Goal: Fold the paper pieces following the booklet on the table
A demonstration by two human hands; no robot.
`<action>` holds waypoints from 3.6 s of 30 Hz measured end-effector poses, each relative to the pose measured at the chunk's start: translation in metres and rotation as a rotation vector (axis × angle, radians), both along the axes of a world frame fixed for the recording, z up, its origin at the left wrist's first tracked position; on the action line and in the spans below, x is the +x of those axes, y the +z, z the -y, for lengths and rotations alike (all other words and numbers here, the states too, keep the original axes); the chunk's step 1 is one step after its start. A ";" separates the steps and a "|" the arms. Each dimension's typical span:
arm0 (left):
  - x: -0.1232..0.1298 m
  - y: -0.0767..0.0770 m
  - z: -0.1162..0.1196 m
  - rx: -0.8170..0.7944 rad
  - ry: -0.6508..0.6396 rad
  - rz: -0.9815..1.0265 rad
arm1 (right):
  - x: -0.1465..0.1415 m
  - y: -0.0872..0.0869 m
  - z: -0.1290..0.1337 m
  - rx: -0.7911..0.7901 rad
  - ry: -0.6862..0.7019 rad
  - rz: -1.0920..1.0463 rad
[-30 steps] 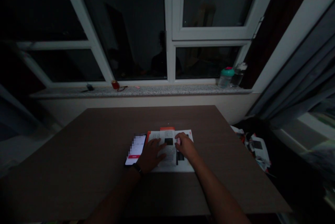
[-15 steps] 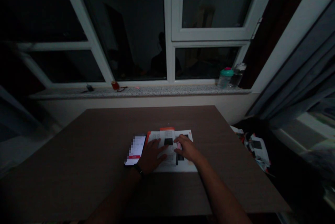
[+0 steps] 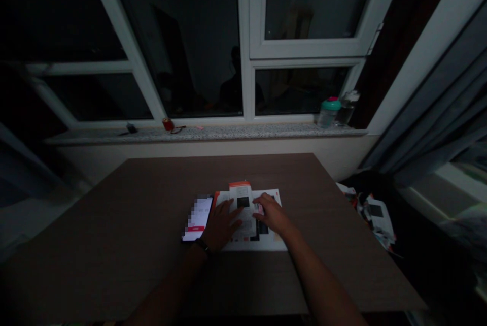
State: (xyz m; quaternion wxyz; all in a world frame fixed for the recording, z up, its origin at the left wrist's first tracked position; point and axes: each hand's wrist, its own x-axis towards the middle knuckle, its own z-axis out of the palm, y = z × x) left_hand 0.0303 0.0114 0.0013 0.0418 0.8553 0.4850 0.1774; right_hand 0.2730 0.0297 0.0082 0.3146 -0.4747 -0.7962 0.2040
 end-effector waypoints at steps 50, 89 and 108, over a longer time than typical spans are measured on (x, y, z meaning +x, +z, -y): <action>-0.015 0.014 -0.010 -0.095 -0.118 0.013 | -0.002 -0.003 0.012 -0.182 0.021 -0.102; -0.011 0.006 -0.009 -0.071 -0.051 -0.045 | -0.005 -0.008 0.003 -0.180 -0.071 -0.216; -0.013 0.000 -0.012 -0.034 -0.076 -0.040 | -0.012 0.003 0.000 -0.155 -0.107 -0.083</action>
